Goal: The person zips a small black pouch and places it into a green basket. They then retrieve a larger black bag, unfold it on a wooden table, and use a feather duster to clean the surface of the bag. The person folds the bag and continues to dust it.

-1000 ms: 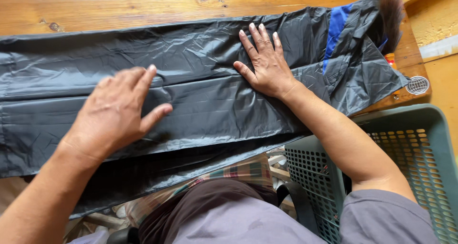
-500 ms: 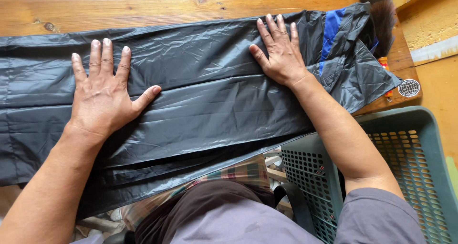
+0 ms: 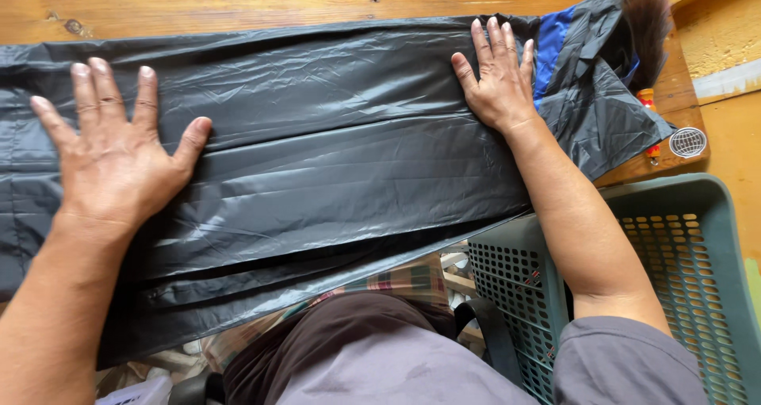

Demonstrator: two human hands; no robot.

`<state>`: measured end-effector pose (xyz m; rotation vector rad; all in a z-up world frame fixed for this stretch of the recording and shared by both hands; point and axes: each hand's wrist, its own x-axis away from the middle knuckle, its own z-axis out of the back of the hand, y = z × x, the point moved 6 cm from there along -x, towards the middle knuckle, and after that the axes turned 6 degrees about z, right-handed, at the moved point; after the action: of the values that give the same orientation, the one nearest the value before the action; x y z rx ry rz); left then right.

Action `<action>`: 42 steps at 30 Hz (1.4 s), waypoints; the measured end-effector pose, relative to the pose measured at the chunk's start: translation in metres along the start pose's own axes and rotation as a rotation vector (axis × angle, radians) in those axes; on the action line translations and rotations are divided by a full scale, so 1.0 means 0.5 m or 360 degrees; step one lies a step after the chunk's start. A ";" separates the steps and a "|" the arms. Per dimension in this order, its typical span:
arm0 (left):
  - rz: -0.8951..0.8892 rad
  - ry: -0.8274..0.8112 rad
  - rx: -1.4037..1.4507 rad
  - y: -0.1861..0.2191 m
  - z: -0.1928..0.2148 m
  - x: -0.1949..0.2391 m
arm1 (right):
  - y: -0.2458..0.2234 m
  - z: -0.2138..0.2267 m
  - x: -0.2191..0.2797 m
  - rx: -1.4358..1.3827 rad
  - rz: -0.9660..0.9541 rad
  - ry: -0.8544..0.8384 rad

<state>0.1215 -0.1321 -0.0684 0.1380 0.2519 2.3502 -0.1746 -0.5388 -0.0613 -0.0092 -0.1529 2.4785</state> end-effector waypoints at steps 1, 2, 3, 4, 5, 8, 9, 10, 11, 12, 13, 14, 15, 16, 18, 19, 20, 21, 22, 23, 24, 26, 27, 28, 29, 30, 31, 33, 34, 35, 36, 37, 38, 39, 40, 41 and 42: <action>0.0033 -0.0031 -0.0059 -0.016 0.005 0.002 | 0.000 0.001 0.000 -0.0023 -0.0003 0.0004; 0.0041 -0.0028 -0.0073 -0.033 0.013 0.009 | 0.003 -0.001 0.000 -0.0036 0.0006 0.0006; 0.0066 -0.0028 -0.0051 -0.052 0.023 0.016 | 0.005 0.000 0.000 -0.0050 0.0022 0.0040; 0.0091 -0.0027 -0.0024 -0.070 0.029 0.022 | 0.007 0.000 -0.001 -0.0060 0.0039 0.0074; 0.0099 -0.0022 -0.0033 -0.084 0.041 0.026 | 0.008 -0.001 -0.002 -0.0069 0.0047 0.0077; 0.0102 0.0004 -0.0085 -0.126 0.062 0.049 | 0.021 -0.009 -0.002 -0.0140 0.0050 0.0143; 0.0052 0.0069 0.0033 -0.139 0.067 0.058 | 0.028 -0.012 -0.005 -0.0186 0.0066 0.0205; -0.0011 0.0136 0.0157 -0.149 0.070 0.060 | 0.042 -0.011 -0.005 -0.0224 0.0071 0.0271; -0.0008 0.0138 0.0159 -0.158 0.063 0.065 | 0.051 -0.016 -0.011 -0.0221 0.0075 0.0272; -0.0089 0.0233 0.0155 -0.160 0.064 0.069 | 0.066 -0.017 -0.014 -0.0361 0.0032 0.0313; -0.0170 0.0328 0.0151 -0.161 0.064 0.075 | 0.082 -0.018 -0.017 -0.0501 -0.0011 0.0354; -0.0173 0.0329 0.0161 -0.173 0.050 0.073 | 0.087 -0.013 -0.014 -0.0491 -0.0013 0.0355; -0.0254 0.0399 0.0191 -0.179 0.042 0.075 | 0.093 -0.002 -0.010 -0.0701 0.0013 0.0463; -0.0339 0.0468 0.0217 -0.185 0.035 0.074 | 0.101 0.008 -0.004 -0.0915 0.0036 0.0571; -0.0384 0.0527 0.0211 -0.187 0.030 0.076 | 0.163 -0.011 -0.015 -0.1344 -0.0039 0.0707; -0.0423 0.0587 0.0198 -0.189 0.029 0.078 | 0.199 -0.025 -0.019 -0.1782 -0.0110 0.0837; -0.0426 0.0582 0.0198 -0.187 0.030 0.079 | 0.199 -0.011 -0.014 -0.1782 -0.0116 0.0836; -0.0423 0.0584 0.0203 -0.186 0.032 0.080 | 0.209 -0.003 -0.006 -0.2003 -0.0253 0.0906; -0.0415 0.0591 0.0205 -0.186 0.036 0.082 | 0.215 0.005 -0.002 -0.2223 -0.0386 0.0975; -0.0414 0.0591 0.0203 -0.186 0.037 0.081 | 0.216 0.017 -0.003 -0.2225 -0.0385 0.0973; -0.0390 0.0557 0.0174 -0.187 0.036 0.079 | 0.227 0.018 -0.002 -0.2450 -0.0627 0.1046; -0.0368 0.0528 0.0145 -0.188 0.038 0.078 | 0.232 0.023 0.006 -0.2670 -0.0876 0.1118; -0.0371 0.0535 0.0138 -0.187 0.040 0.078 | 0.225 0.043 0.007 -0.2391 -0.0716 0.1069; -0.0371 0.0541 0.0135 -0.187 0.038 0.080 | 0.217 0.061 0.009 -0.2105 -0.0562 0.1015; -0.0369 0.0542 0.0139 -0.185 0.040 0.078 | 0.166 0.097 0.043 -0.2102 -0.0559 0.1015; -0.0373 0.0580 0.0082 -0.182 0.044 0.081 | 0.079 0.154 0.066 -0.1549 -0.0024 0.0827; -0.0378 0.0617 0.0025 -0.181 0.047 0.084 | -0.018 0.194 0.099 -0.0970 0.0478 0.0623; -0.0354 0.0607 0.0010 -0.168 0.061 0.089 | -0.096 0.212 0.160 -0.0805 0.0862 0.0294; -0.0338 0.0594 -0.0007 -0.163 0.067 0.093 | -0.147 0.209 0.203 -0.0631 0.1228 -0.0037; -0.0329 0.0589 -0.0005 -0.154 0.082 0.092 | -0.155 0.204 0.232 -0.0631 0.1232 -0.0047; -0.0472 0.0647 -0.0059 -0.134 0.100 0.096 | -0.164 0.189 0.261 -0.0449 0.1249 -0.0171; -0.0616 0.0704 -0.0113 -0.113 0.118 0.102 | -0.171 0.173 0.292 -0.0265 0.1263 -0.0294; -0.0610 0.0699 -0.0110 -0.102 0.127 0.103 | -0.168 0.163 0.307 -0.0265 0.1266 -0.0302; -0.0744 0.0688 -0.0191 -0.080 0.132 0.110 | -0.159 0.149 0.319 -0.0161 0.1179 -0.0331; -0.0883 0.0682 -0.0273 -0.056 0.138 0.114 | -0.147 0.137 0.331 -0.0057 0.1087 -0.0354; -0.0883 0.0678 -0.0271 -0.041 0.137 0.118 | -0.144 0.132 0.333 -0.0058 0.1086 -0.0358; -0.0987 0.0564 -0.0213 -0.021 0.131 0.122 | -0.141 0.130 0.335 -0.0063 0.1084 -0.0308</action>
<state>0.0969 -0.0728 -0.0054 -0.3765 0.2616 1.7504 -0.2672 -0.3882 0.0162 0.1924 -0.3257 3.1536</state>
